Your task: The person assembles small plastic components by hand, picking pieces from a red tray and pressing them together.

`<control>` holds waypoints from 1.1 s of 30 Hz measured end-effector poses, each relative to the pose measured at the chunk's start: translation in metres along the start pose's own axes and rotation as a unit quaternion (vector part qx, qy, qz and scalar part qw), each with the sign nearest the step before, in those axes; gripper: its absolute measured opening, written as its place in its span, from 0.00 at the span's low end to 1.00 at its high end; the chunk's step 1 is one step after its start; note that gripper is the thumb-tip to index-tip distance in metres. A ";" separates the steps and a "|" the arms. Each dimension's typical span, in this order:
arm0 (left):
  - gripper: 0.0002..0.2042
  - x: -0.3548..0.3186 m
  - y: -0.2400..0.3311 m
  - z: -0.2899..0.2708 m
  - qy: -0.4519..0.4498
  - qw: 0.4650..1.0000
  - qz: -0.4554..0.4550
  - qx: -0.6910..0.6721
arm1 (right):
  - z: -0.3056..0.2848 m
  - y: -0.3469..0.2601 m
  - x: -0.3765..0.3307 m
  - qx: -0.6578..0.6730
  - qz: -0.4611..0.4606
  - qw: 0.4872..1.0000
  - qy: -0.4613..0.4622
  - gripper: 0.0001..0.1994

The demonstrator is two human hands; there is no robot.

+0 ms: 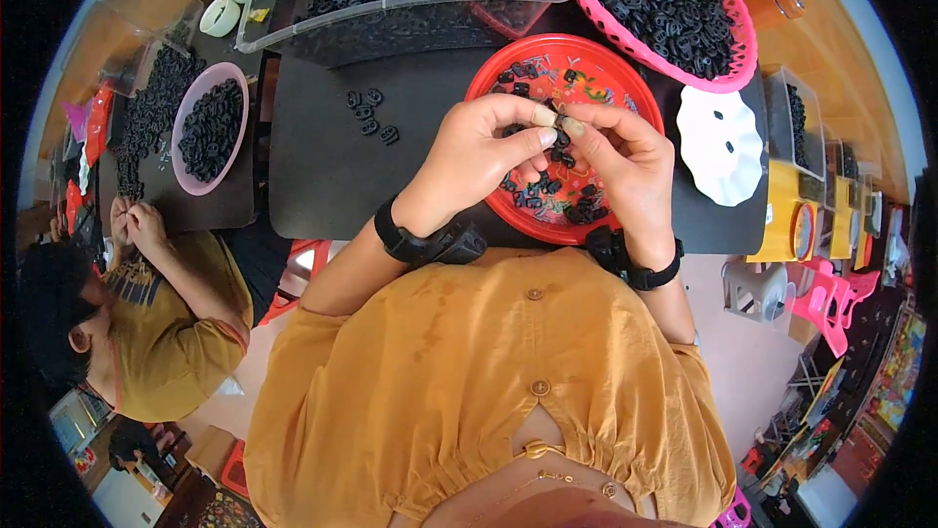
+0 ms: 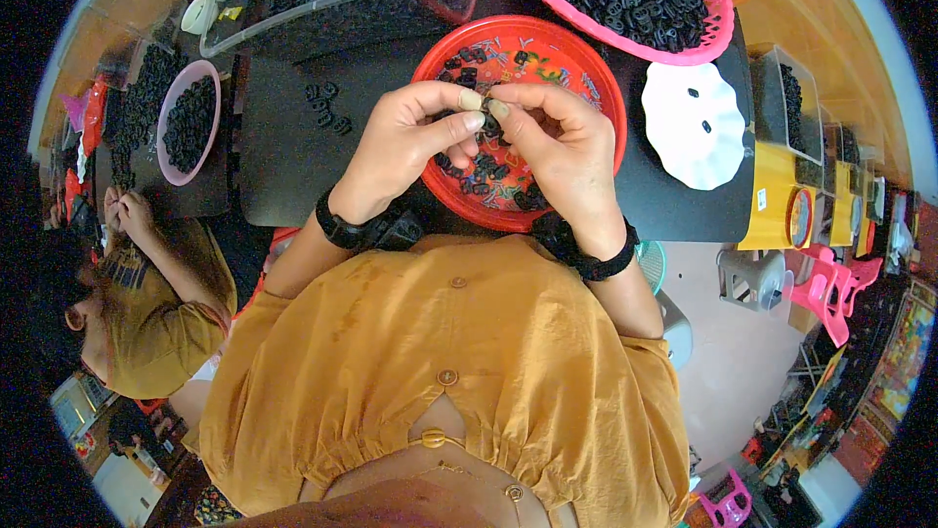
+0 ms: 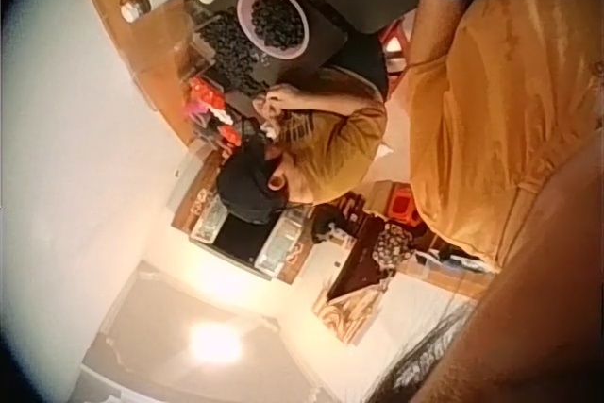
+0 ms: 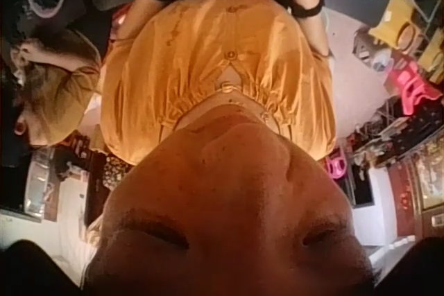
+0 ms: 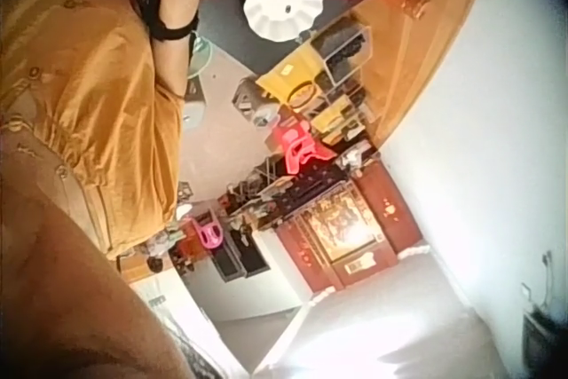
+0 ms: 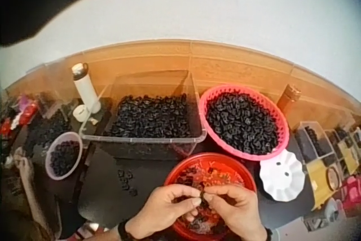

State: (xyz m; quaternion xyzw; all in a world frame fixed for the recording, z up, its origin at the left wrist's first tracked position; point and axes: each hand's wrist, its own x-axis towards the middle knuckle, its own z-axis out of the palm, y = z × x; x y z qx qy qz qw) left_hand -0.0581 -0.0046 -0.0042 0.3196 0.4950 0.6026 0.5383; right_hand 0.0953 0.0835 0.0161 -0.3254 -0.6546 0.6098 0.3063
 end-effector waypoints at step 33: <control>0.05 -0.006 0.001 0.005 0.047 0.995 0.083 -0.011 | 0.000 -0.012 -0.004 -0.277 -0.202 0.939 -0.038 0.16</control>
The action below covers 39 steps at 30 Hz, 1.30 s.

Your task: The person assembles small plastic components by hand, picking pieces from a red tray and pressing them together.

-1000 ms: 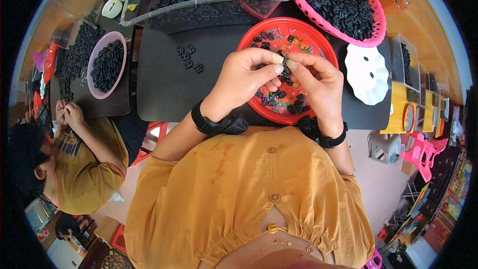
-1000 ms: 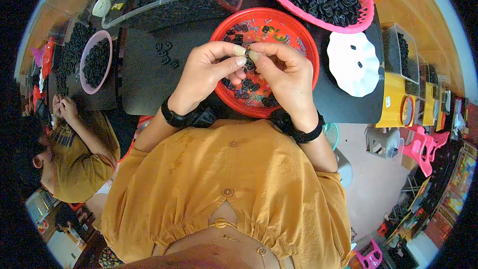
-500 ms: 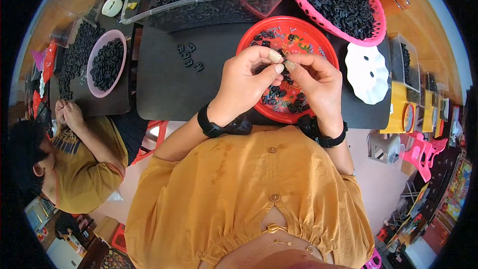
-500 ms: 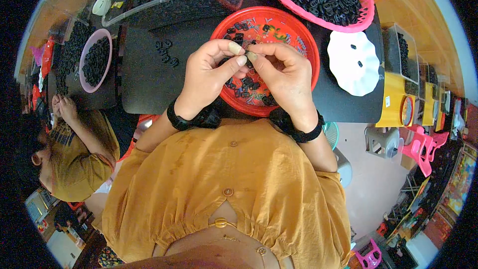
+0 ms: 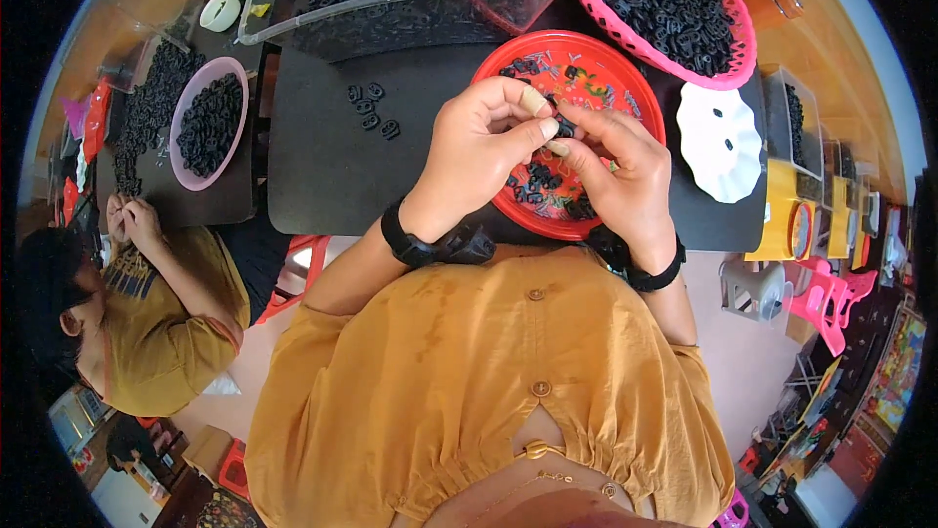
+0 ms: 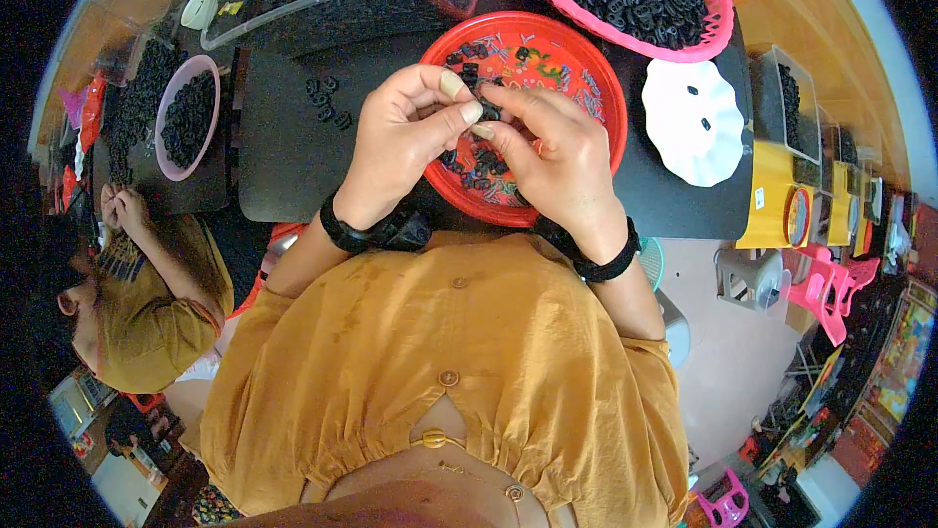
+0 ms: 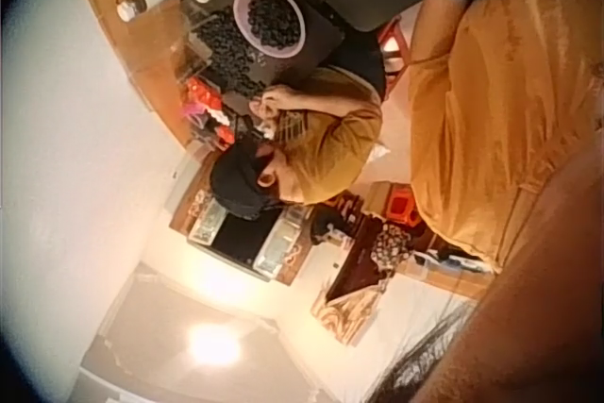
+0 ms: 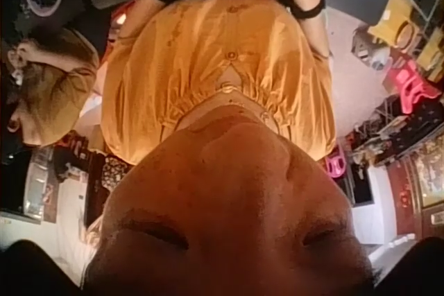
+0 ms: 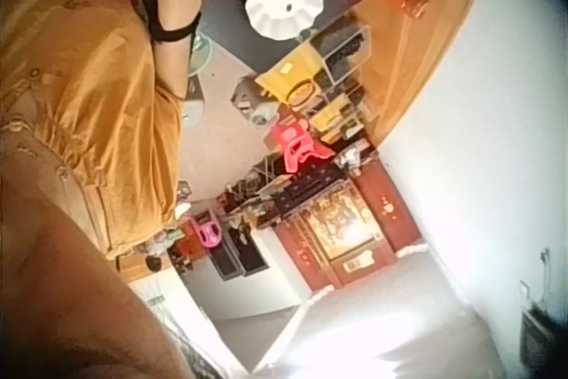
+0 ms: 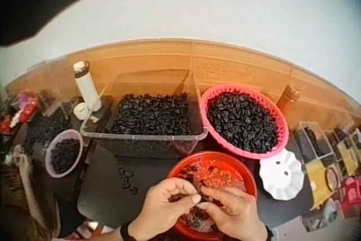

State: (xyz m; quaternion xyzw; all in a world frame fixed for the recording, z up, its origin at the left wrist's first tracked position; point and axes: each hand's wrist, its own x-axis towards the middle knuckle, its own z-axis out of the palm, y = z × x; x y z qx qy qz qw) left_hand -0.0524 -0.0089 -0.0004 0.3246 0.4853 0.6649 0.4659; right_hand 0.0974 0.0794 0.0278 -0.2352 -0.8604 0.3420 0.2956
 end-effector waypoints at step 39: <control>0.05 0.014 0.019 0.005 -0.075 0.996 -0.053 -0.018 | -0.017 0.001 0.009 -0.043 -0.066 0.996 0.038 0.14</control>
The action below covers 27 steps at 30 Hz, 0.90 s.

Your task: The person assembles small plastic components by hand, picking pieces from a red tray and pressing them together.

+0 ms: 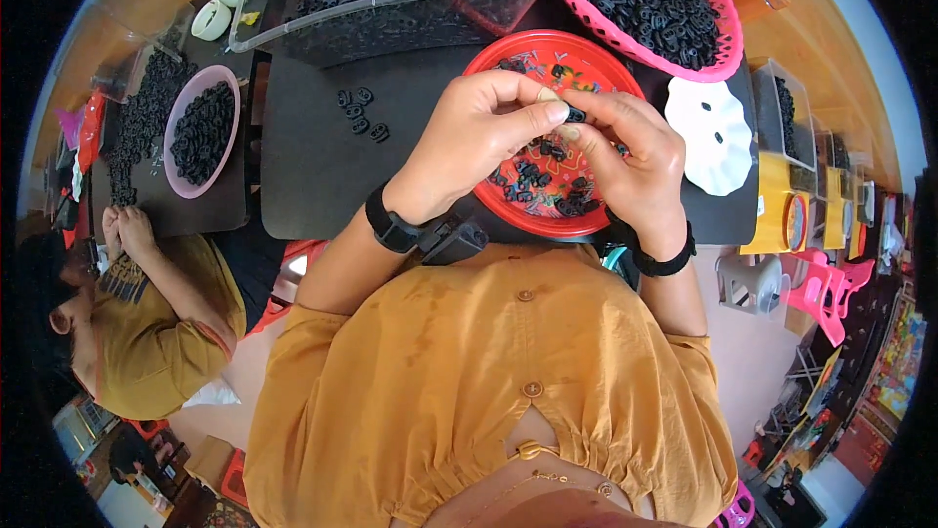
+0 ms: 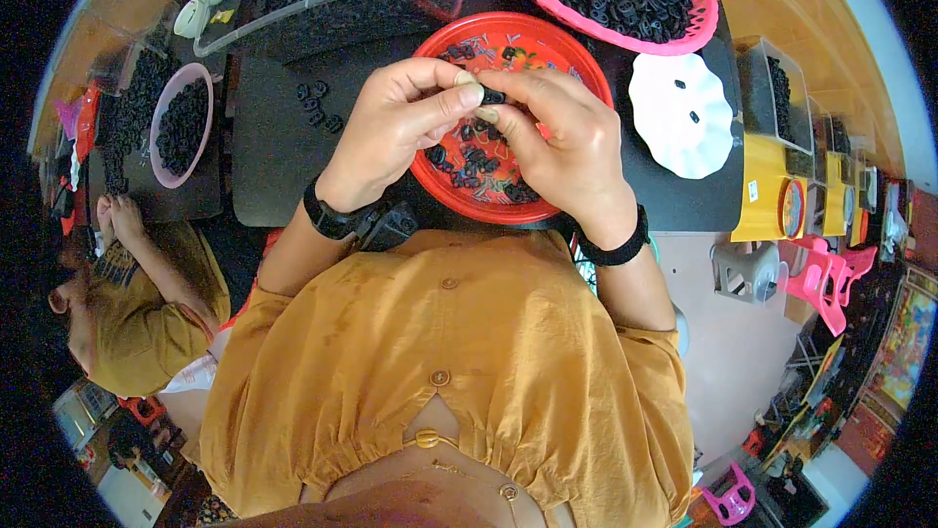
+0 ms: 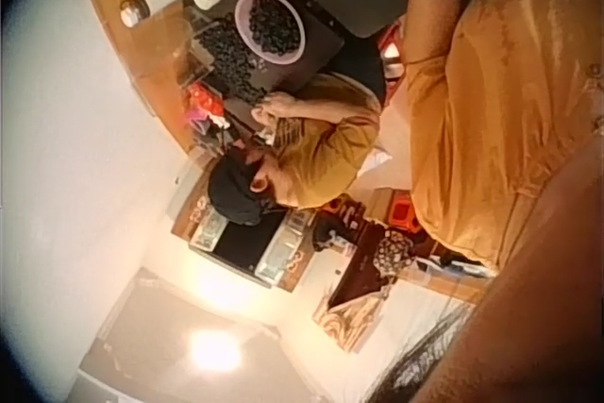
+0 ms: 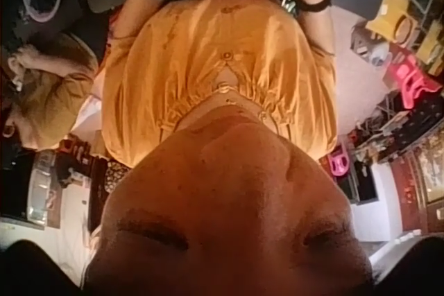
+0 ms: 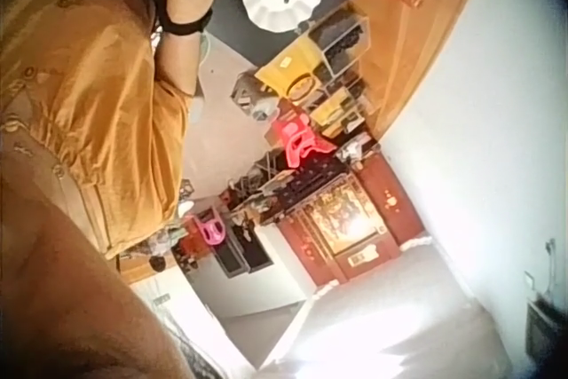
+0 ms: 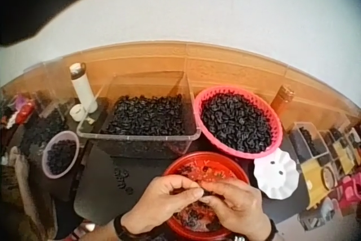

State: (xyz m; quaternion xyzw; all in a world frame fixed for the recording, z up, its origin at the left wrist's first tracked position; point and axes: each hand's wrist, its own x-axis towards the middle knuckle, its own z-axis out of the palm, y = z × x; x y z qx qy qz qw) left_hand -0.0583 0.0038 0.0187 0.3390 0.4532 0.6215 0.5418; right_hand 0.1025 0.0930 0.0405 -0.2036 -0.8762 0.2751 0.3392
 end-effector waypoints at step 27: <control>0.06 -0.008 -0.011 0.006 0.038 0.974 0.127 0.183 | 0.016 -0.001 -0.010 0.331 0.260 0.907 0.028 0.06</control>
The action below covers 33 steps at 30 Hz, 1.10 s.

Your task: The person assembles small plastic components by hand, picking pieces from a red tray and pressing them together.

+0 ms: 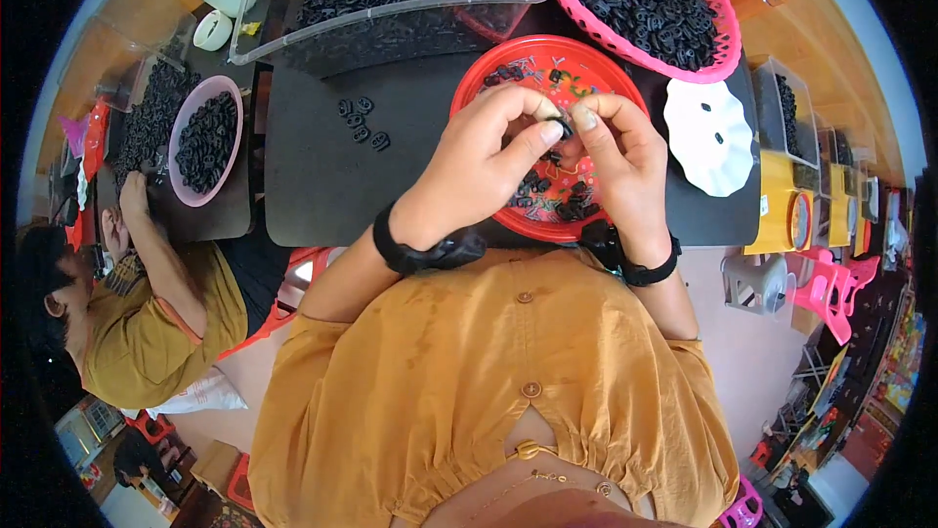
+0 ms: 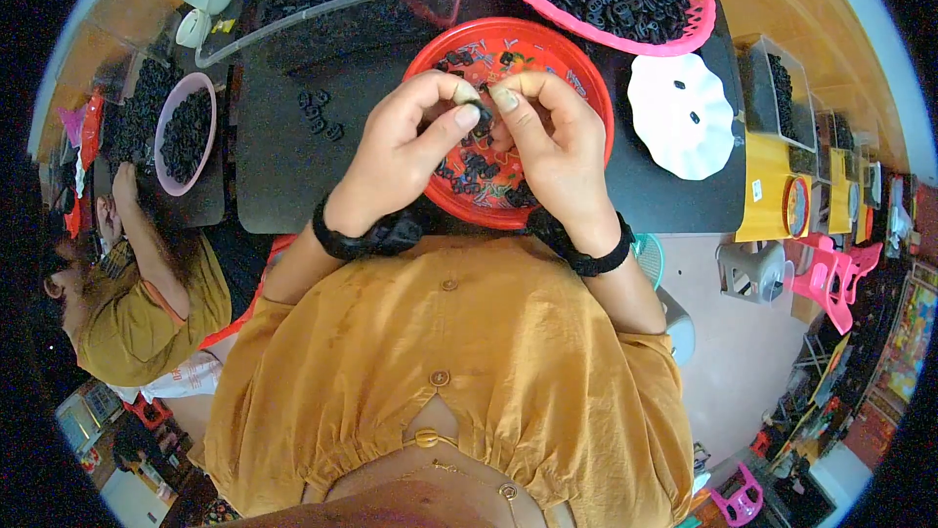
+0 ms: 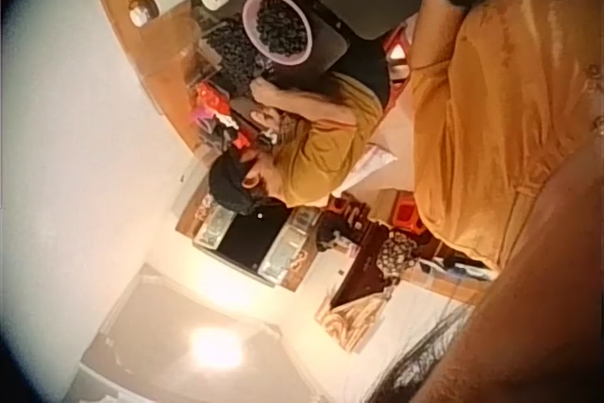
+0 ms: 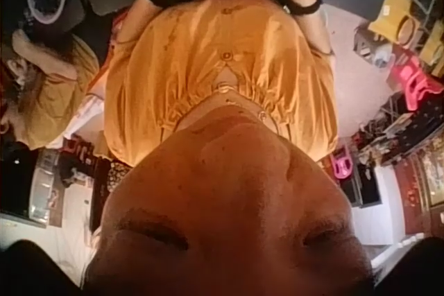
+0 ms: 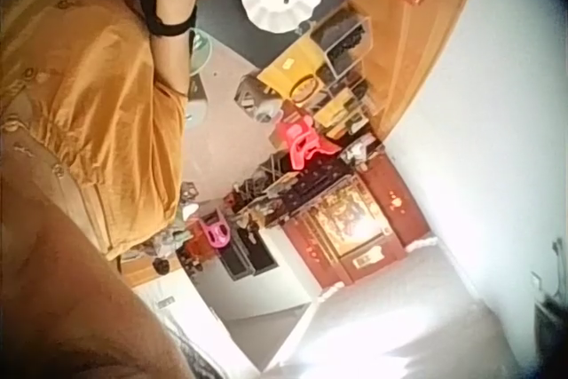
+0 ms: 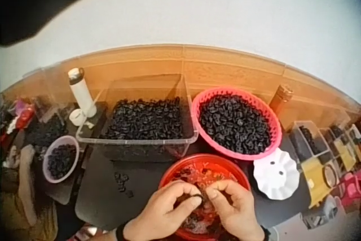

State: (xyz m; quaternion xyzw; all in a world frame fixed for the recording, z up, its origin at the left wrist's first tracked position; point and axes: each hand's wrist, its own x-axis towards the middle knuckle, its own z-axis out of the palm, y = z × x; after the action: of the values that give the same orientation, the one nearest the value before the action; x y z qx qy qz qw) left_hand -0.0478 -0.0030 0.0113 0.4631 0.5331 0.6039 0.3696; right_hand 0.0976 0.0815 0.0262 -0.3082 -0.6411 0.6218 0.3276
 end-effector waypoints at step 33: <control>0.06 0.016 0.133 -0.026 -0.410 0.775 0.455 -0.156 | -0.040 0.018 -0.012 0.050 0.019 0.997 0.059 0.07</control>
State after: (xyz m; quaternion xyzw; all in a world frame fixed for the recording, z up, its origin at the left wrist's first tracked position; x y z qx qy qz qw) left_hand -0.0708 -0.0162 0.1451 0.7915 -0.0434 0.5292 0.3026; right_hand 0.1368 0.0966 0.0087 -0.3400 -0.5823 0.6403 0.3680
